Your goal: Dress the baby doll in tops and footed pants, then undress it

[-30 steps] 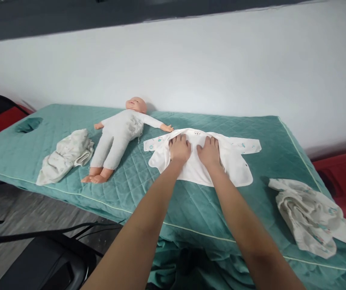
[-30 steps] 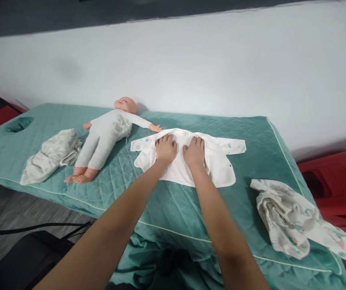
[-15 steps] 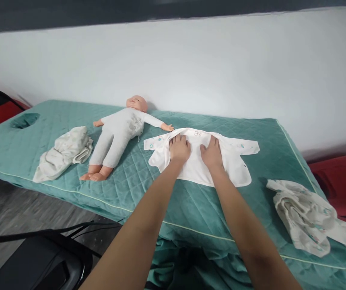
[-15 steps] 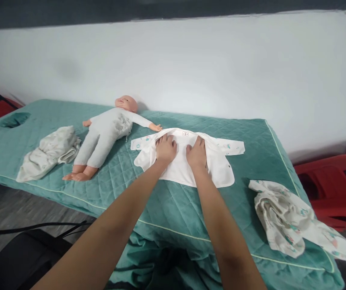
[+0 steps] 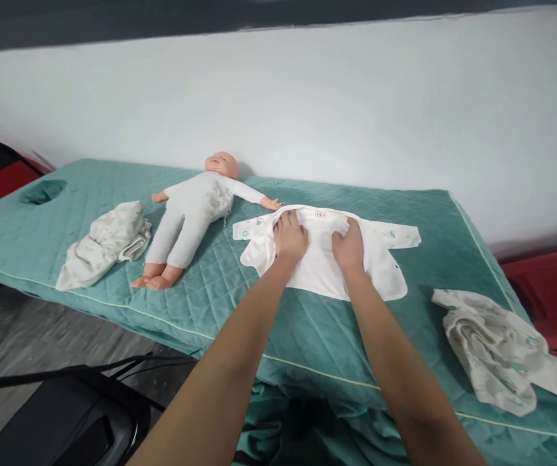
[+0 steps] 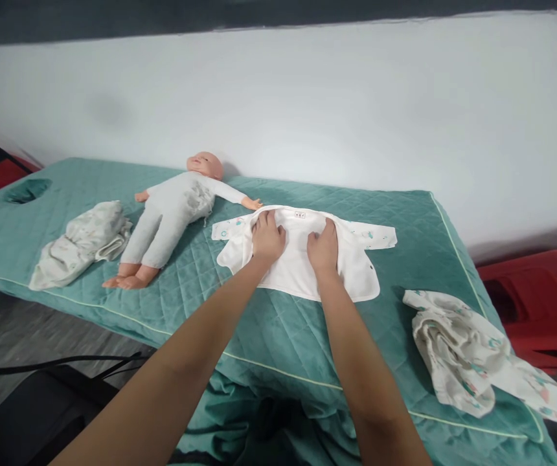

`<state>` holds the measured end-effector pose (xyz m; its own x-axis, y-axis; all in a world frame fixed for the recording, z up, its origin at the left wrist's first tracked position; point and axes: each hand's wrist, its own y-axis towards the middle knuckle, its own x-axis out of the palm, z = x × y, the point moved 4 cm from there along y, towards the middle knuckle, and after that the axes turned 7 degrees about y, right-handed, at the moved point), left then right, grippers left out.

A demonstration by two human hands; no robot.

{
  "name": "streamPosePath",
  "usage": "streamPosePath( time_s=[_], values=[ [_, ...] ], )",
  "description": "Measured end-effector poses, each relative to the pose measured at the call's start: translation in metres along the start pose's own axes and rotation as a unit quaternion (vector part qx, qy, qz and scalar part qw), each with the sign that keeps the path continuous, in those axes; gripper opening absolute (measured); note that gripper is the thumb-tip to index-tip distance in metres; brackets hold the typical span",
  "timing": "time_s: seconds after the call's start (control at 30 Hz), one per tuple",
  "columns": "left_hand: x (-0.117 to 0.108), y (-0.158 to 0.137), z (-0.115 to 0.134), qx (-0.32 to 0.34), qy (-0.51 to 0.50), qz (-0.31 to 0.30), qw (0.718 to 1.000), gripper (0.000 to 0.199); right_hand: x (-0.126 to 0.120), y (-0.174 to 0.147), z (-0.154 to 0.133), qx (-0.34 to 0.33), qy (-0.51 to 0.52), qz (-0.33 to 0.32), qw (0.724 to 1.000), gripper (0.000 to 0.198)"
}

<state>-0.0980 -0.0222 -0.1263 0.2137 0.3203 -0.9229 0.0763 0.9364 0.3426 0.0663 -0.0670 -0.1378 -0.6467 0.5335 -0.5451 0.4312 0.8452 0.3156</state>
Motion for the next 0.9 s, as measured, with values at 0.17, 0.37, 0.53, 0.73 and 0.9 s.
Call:
streamPosePath(
  time_s=[0.17, 0.37, 0.53, 0.73, 0.9],
  values=[
    [0.003, 0.001, 0.002, 0.023, 0.004, -0.012, 1.000, 0.035, 0.006, -0.005, -0.011, -0.067, -0.078, -0.064, 0.993, 0.048],
    [0.008, 0.001, 0.004, 0.083, -0.011, -0.002, 0.996, 0.036, 0.015, -0.011, -0.019, -0.135, -0.131, -0.129, 0.974, 0.048],
    [0.012, 0.000, 0.007, 0.142, -0.015, -0.011, 0.990, 0.038, 0.020, -0.015, -0.023, -0.145, -0.174, -0.167, 0.959, 0.052],
    [0.018, 0.001, 0.008, 0.145, -0.022, -0.055, 0.988, 0.045, 0.025, -0.016, -0.022, -0.143, -0.214, -0.186, 0.948, 0.055],
    [0.016, -0.006, 0.007, 0.148, -0.018, -0.094, 0.984, 0.053, 0.027, -0.016, -0.020, -0.140, -0.229, -0.188, 0.945, 0.057]
  ],
)
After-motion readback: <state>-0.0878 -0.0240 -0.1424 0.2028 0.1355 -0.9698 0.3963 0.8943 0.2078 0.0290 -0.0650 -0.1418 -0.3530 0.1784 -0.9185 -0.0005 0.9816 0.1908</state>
